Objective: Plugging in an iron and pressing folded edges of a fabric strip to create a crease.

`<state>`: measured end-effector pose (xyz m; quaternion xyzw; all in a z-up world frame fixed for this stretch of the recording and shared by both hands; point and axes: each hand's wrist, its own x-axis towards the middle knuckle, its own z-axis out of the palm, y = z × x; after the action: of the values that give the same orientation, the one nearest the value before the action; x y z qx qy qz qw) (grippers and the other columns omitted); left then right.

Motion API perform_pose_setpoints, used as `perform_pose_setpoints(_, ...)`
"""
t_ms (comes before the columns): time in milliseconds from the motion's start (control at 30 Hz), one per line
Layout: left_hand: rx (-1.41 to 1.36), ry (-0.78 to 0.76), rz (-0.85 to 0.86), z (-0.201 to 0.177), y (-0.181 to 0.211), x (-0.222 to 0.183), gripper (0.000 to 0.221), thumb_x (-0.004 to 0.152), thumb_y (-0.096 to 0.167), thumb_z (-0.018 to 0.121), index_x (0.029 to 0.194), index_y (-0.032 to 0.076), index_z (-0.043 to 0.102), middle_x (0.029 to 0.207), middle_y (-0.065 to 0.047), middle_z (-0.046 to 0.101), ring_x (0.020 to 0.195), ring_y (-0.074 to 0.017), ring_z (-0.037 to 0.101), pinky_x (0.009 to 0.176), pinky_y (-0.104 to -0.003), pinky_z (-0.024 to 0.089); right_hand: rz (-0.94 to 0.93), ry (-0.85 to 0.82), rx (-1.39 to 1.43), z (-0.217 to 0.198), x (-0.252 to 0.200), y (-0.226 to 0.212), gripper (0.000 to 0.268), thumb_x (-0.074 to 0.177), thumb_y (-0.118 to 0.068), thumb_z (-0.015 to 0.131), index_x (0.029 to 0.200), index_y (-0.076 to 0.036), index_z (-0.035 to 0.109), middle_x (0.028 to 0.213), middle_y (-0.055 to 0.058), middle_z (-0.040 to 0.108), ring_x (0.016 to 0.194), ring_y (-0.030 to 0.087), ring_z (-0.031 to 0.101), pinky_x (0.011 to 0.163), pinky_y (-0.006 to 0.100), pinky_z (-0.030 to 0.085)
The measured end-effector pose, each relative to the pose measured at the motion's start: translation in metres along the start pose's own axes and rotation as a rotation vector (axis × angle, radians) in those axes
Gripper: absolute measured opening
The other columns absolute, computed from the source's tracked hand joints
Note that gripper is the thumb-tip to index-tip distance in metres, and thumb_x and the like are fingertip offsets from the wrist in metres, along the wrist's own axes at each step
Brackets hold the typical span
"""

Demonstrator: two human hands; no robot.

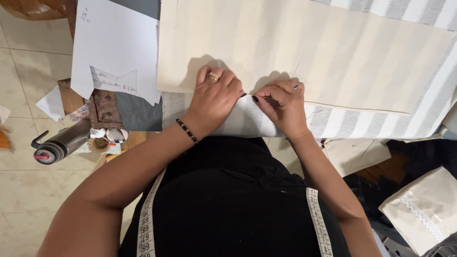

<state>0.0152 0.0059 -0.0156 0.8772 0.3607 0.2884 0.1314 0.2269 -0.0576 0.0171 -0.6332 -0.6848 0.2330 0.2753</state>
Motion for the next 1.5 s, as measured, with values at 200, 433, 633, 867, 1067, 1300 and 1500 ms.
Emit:
perform_pose_setpoints(200, -0.021, -0.382, -0.235, -0.002, 0.007, 0.011, 0.022, 0.091, 0.027, 0.073, 0.084, 0.008, 0.065, 0.085, -0.009, 0.057, 0.097, -0.0296, 0.055, 0.097, -0.049, 0.031, 0.154, -0.134, 0.023, -0.017, 0.011, -0.005, 0.01, 0.087, -0.02, 0.088, 0.089, -0.02, 0.078, 0.086, -0.001, 0.072, 0.083, 0.025, 0.067, 0.079, 0.034, 0.043)
perform_pose_setpoints(433, -0.023, -0.471, -0.296, -0.01, 0.007, 0.021, 0.019, 0.088, 0.025, 0.076, 0.078, 0.012, 0.067, 0.081, -0.007, 0.059, 0.094, -0.0287, 0.057, 0.097, -0.051, 0.031, 0.323, -0.293, 0.023, -0.027, 0.028, -0.014, 0.01, 0.083, -0.014, 0.087, 0.088, -0.014, 0.079, 0.08, 0.007, 0.072, 0.08, 0.033, 0.068, 0.074, 0.037, 0.051)
perform_pose_setpoints(633, -0.011, -0.455, -0.311, -0.002, 0.005, 0.015, 0.02, 0.088, 0.028, 0.073, 0.077, 0.013, 0.066, 0.083, -0.009, 0.06, 0.096, -0.0312, 0.057, 0.098, -0.052, 0.03, 0.26, -0.353, -0.052, -0.016, 0.043, -0.014, 0.014, 0.08, -0.024, 0.089, 0.088, -0.018, 0.079, 0.08, 0.005, 0.073, 0.081, 0.032, 0.072, 0.073, 0.041, 0.056)
perform_pose_setpoints(867, -0.015, -0.489, -0.363, -0.005, 0.004, 0.018, 0.021, 0.089, 0.029, 0.072, 0.075, 0.015, 0.067, 0.084, -0.008, 0.063, 0.099, -0.0306, 0.058, 0.098, -0.052, 0.03, 0.423, -0.447, -0.114, -0.038, 0.041, -0.008, 0.01, 0.081, -0.025, 0.086, 0.088, -0.02, 0.081, 0.08, 0.003, 0.074, 0.083, 0.027, 0.073, 0.074, 0.039, 0.058)
perform_pose_setpoints(1067, -0.004, -0.471, -0.38, -0.002, 0.005, 0.013, 0.02, 0.088, 0.029, 0.072, 0.073, 0.016, 0.067, 0.082, -0.006, 0.062, 0.099, -0.0295, 0.058, 0.099, -0.05, 0.03, 0.391, -0.464, -0.133, -0.022, 0.049, -0.014, 0.011, 0.079, -0.029, 0.086, 0.085, -0.021, 0.081, 0.077, 0.002, 0.073, 0.08, 0.028, 0.073, 0.072, 0.041, 0.059)
perform_pose_setpoints(1300, 0.056, -0.393, -0.333, 0.008, 0.001, 0.005, 0.022, 0.085, 0.034, 0.076, 0.073, 0.018, 0.067, 0.08, -0.006, 0.061, 0.096, -0.0302, 0.058, 0.097, -0.052, 0.033, 0.4, -0.494, -0.19, -0.041, 0.034, 0.01, 0.015, 0.08, -0.031, 0.085, 0.087, -0.019, 0.08, 0.079, 0.005, 0.072, 0.082, 0.032, 0.072, 0.075, 0.045, 0.058)
perform_pose_setpoints(1500, 0.093, -0.322, -0.249, -0.011, 0.011, 0.022, 0.021, 0.081, 0.036, 0.078, 0.07, 0.021, 0.068, 0.069, -0.004, 0.062, 0.082, -0.0285, 0.066, 0.091, -0.054, 0.039, 0.462, 0.19, 0.298, -0.132, -0.066, 0.074, 0.012, 0.1, 0.0, 0.073, 0.11, -0.005, 0.069, 0.105, 0.012, 0.068, 0.091, 0.023, 0.069, 0.087, 0.036, 0.058)
